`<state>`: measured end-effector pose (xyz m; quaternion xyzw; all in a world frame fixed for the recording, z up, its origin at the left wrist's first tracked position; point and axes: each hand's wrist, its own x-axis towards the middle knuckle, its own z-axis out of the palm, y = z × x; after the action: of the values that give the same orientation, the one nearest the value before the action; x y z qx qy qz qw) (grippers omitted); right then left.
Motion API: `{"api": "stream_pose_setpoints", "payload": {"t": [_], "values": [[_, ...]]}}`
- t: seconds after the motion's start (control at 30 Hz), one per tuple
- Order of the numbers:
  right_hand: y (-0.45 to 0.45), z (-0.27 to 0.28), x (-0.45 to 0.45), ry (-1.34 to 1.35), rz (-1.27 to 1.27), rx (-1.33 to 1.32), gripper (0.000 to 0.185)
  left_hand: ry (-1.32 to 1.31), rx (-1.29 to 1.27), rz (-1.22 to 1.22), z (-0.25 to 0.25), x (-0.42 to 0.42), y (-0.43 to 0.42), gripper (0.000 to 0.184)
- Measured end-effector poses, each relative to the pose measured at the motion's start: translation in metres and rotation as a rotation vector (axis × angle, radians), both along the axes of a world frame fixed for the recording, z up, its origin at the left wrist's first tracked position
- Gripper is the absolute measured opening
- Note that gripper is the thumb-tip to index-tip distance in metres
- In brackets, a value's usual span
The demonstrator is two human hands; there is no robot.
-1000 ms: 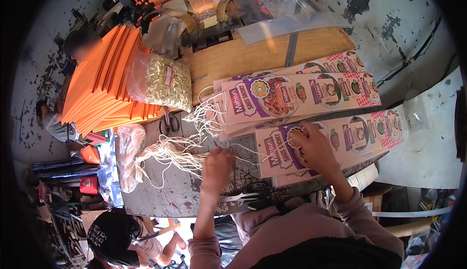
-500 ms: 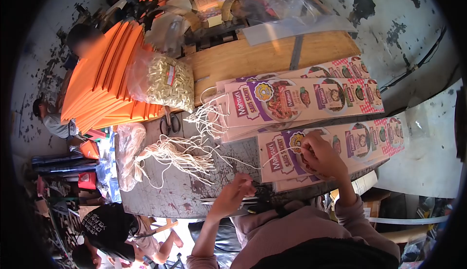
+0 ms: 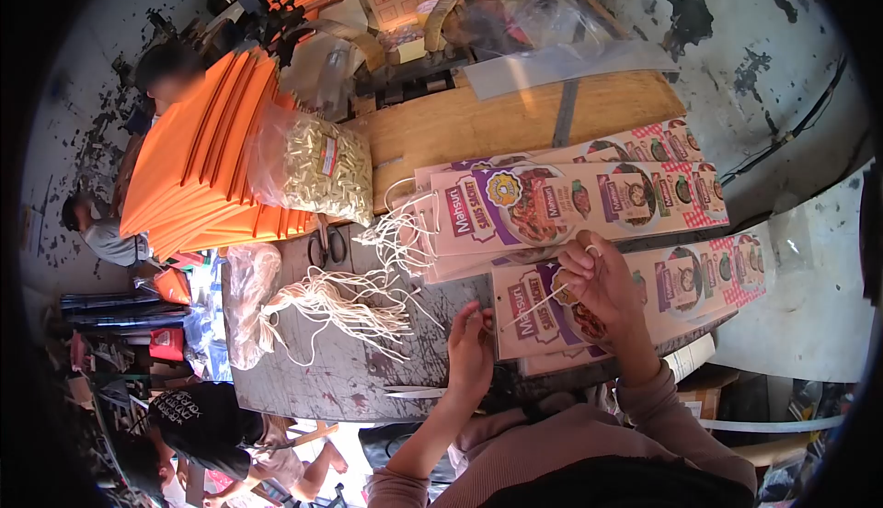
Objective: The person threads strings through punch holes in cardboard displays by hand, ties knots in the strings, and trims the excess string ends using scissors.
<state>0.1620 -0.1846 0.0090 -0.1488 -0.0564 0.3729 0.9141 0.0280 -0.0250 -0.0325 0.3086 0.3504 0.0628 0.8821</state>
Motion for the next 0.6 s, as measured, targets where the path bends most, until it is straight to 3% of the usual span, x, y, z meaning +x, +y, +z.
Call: {"api": "stream_pose_setpoints", "payload": {"t": [0.07, 0.13, 0.17, 0.2, 0.23, 0.27, 0.3, 0.37, 0.47, 0.5, 0.6], "values": [[0.003, 0.005, 0.001, -0.006, -0.033, 0.022, 0.021, -0.038, 0.008, -0.075, -0.011, 0.001, 0.007, 0.021], [0.006, 0.012, -0.002, -0.267, -0.052, -0.334, 0.018, -0.071, 0.014, -0.141, -0.01, 0.001, 0.015, 0.02], [0.008, 0.017, -0.006, -0.261, -0.044, -0.337, 0.018, 0.018, 0.11, -0.286, 0.001, 0.002, 0.018, 0.021], [0.013, 0.023, -0.01, -0.629, 0.005, -0.675, 0.015, 0.109, 0.208, -0.432, 0.006, 0.003, 0.019, 0.022], [0.016, 0.025, -0.014, -1.001, 0.055, -1.008, 0.012, 0.116, 0.206, -0.43, -0.002, 0.002, 0.021, 0.022], [0.018, 0.022, -0.015, -1.228, 0.072, -1.128, 0.014, -0.025, 0.557, -0.488, -0.016, 0.002, 0.023, 0.023], [0.021, 0.019, -0.02, -1.227, 0.08, -1.128, 0.014, -0.173, 0.906, -0.535, -0.025, 0.001, 0.023, 0.023], [0.026, 0.014, -0.03, -1.318, -0.061, -1.229, 0.013, -0.117, 0.811, -0.562, -0.005, 0.002, 0.024, 0.022], [0.025, 0.019, -0.033, -1.395, 0.082, -1.29, 0.012, -0.022, 0.592, -0.575, 0.0, 0.003, 0.024, 0.021], [0.026, 0.017, -0.033, -1.395, 0.085, -1.29, 0.012, 0.023, 0.466, -0.557, -0.001, 0.003, 0.024, 0.022], [0.029, 0.011, -0.033, -1.49, 0.016, -1.237, 0.014, -0.012, 0.4, -0.519, -0.01, 0.003, 0.024, 0.022]]}}
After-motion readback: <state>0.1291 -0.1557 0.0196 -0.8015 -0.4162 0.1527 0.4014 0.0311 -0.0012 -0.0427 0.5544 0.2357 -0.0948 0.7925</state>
